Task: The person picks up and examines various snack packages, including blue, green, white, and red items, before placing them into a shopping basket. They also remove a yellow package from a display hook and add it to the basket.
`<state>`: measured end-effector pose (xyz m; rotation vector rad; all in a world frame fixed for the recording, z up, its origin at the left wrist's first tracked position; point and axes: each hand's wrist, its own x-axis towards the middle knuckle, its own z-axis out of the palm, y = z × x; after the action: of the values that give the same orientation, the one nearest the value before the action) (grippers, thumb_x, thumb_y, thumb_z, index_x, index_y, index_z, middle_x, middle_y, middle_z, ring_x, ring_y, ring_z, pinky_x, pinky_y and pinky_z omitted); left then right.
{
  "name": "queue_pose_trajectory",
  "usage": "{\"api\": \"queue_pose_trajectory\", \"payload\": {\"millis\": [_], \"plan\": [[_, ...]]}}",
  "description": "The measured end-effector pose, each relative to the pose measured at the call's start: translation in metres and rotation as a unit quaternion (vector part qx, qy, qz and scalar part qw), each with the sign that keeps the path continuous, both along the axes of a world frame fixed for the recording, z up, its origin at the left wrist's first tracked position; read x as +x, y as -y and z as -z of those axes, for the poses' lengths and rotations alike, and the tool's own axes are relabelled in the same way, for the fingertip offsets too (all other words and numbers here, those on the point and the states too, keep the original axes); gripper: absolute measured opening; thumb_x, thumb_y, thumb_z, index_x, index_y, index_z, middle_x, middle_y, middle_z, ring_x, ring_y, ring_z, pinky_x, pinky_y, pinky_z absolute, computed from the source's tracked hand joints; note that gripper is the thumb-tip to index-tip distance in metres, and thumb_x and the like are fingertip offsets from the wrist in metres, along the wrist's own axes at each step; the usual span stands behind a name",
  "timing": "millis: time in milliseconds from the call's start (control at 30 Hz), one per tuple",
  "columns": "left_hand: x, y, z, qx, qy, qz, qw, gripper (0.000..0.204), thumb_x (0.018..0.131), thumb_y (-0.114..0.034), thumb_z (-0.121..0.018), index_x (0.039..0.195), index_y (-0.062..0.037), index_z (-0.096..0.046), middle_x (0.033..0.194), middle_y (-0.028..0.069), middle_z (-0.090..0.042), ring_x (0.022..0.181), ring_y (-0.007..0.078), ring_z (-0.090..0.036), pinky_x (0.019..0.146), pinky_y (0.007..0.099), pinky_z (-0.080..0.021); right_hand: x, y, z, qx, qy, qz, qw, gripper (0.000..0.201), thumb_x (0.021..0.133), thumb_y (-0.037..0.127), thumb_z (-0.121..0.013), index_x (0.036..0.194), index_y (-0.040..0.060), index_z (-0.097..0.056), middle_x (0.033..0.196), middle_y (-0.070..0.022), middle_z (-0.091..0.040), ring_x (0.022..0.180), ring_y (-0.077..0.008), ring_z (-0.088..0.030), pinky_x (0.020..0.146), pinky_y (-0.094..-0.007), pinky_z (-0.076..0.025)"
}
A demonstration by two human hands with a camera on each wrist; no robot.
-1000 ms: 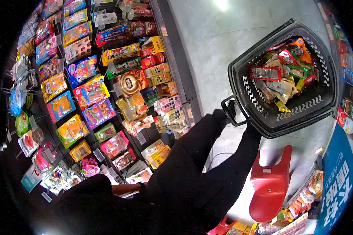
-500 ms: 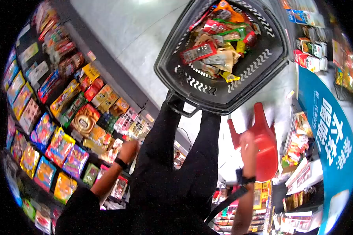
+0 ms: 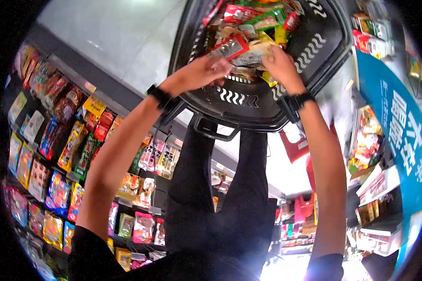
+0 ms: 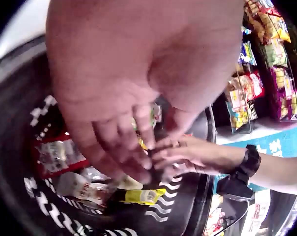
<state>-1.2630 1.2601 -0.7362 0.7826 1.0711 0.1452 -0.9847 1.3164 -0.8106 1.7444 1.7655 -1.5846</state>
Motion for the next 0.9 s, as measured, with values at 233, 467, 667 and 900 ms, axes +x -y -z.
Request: {"api": "queue_pose_trajectory", "payload": {"millis": [233, 467, 667, 900], "plan": [[0.057, 0.011, 0.145, 0.179, -0.373, 0.154, 0.897, 0.071, 0.08, -0.027, -0.071, 0.138, -0.0043, -0.04, 0.134, 0.0245, -0.05, 0.118, 0.0432, -0.054, 0.098, 0.0505, -0.046, -0.011, 0.025, 0.069, 0.066, 0.104, -0.028, 0.992, 0.05, 0.076, 0.028, -0.072, 0.117, 0.0031, -0.058, 0.109, -0.0246, -0.065, 0.105, -0.0398, -0.062, 0.087, -0.0461, -0.05], [0.055, 0.052, 0.161, 0.244, -0.429, 0.161, 0.855, 0.058, 0.083, -0.027, -0.067, 0.131, -0.0108, -0.039, 0.123, 0.0194, -0.055, 0.102, 0.0438, -0.061, 0.085, 0.0582, -0.049, -0.032, 0.043, 0.019, 0.077, -0.018, 0.036, 0.996, 0.031, 0.079, 0.017, -0.071, 0.102, -0.0015, -0.063, 0.097, -0.0239, -0.066, 0.095, -0.0431, -0.062, 0.08, -0.0438, -0.05], [0.021, 0.018, 0.104, 0.273, -0.314, -0.182, 0.891, 0.033, 0.095, -0.027, -0.062, 0.115, -0.0013, -0.06, 0.093, 0.0178, -0.07, 0.082, 0.0347, -0.067, 0.071, 0.0407, -0.05, -0.016, 0.046, -0.057, 0.14, -0.117, 0.068, 0.981, 0.021, 0.083, 0.013, -0.071, 0.088, -0.0009, -0.055, 0.077, -0.0136, -0.056, 0.068, -0.0289, -0.058, 0.064, -0.0362, -0.047], [0.048, -0.011, 0.015, -0.125, 0.093, -0.393, 0.906, 0.036, 0.095, -0.018, -0.063, 0.123, 0.0015, -0.053, 0.114, 0.0114, -0.065, 0.093, 0.0224, -0.069, 0.081, 0.0388, -0.059, 0.007, 0.046, -0.148, 0.347, -0.124, 0.076, 0.926, 0.01, 0.075, 0.001, -0.071, 0.083, 0.0034, -0.064, 0.086, -0.0053, -0.062, 0.079, -0.0241, -0.061, 0.068, -0.0314, -0.049]]}}
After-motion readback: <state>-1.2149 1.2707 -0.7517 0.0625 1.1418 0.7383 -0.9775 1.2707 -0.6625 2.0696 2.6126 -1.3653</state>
